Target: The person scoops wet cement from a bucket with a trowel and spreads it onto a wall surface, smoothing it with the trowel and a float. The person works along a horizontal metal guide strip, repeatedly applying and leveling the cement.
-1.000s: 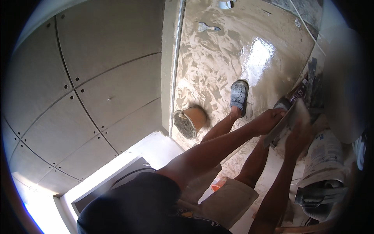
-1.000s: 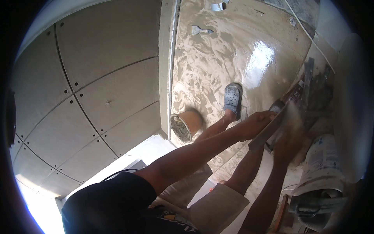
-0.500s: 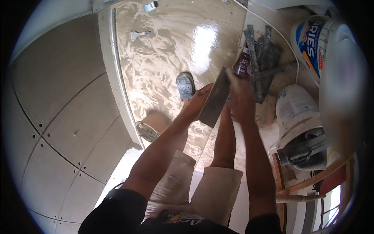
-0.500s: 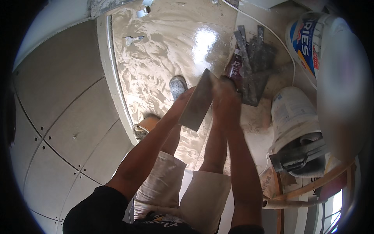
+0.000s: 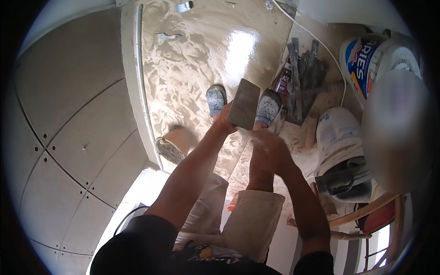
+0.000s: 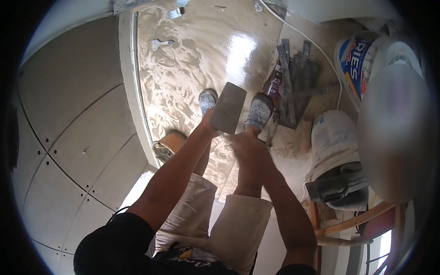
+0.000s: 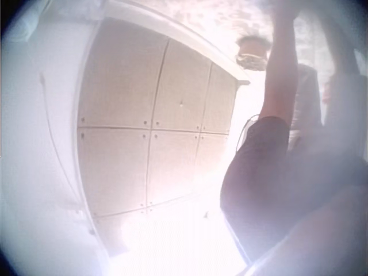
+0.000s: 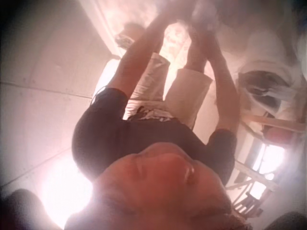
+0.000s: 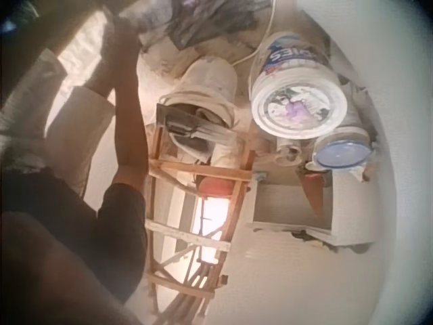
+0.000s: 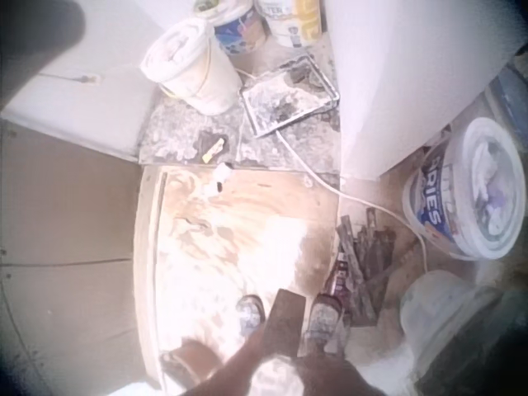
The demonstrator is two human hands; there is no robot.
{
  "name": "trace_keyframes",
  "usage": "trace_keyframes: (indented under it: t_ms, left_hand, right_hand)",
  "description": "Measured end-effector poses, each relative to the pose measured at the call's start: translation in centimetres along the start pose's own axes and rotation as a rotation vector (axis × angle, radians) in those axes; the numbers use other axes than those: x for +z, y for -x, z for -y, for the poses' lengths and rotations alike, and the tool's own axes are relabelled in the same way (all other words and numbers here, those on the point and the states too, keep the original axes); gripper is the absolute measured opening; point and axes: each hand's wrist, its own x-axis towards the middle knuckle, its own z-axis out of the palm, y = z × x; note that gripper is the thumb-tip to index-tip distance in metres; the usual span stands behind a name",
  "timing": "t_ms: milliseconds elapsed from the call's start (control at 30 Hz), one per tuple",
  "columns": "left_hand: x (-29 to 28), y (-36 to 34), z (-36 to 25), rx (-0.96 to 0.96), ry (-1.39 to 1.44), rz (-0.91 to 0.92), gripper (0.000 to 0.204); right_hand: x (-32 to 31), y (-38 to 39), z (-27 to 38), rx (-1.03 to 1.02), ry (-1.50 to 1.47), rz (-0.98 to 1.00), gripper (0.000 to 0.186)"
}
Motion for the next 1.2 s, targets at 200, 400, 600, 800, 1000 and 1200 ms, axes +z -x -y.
trace_keyframes:
  t_ms: [200,400,600,800,1000,1200]
  left_hand:
    - [2.8,0.9,-3.0,0.149,-0.098,-0.323,0.028]
    - [0.5,2.8,-5.4,0.069,-0.152,-0.234,0.039]
    - [-3.3,7.3,-8.0,-0.001,0.004,-0.106,0.045]
    - [-8.6,11.8,-13.0,0.484,-0.663,0.283,0.045]
    - [-16.2,16.7,-18.5,0.493,-0.864,0.227,0.037]
    - [-19.6,21.8,-27.0,0.576,-0.495,0.222,0.039]
  right_hand:
    - [-4.2,-0.8,-11.8,0.427,0.002,-0.012,0.033]
    - [-9.9,2.3,-29.2,0.330,0.918,0.338,0.025]
    - [-10.4,1.4,-27.4,0.385,0.811,0.358,0.014]
    - [2.0,2.9,-9.9,1.208,0.262,0.378,0.051]
    - [12.7,-11.5,4.3,0.765,0.502,0.959,0.065]
    - [24.7,-24.9,15.5,0.753,0.171,0.806,0.060]
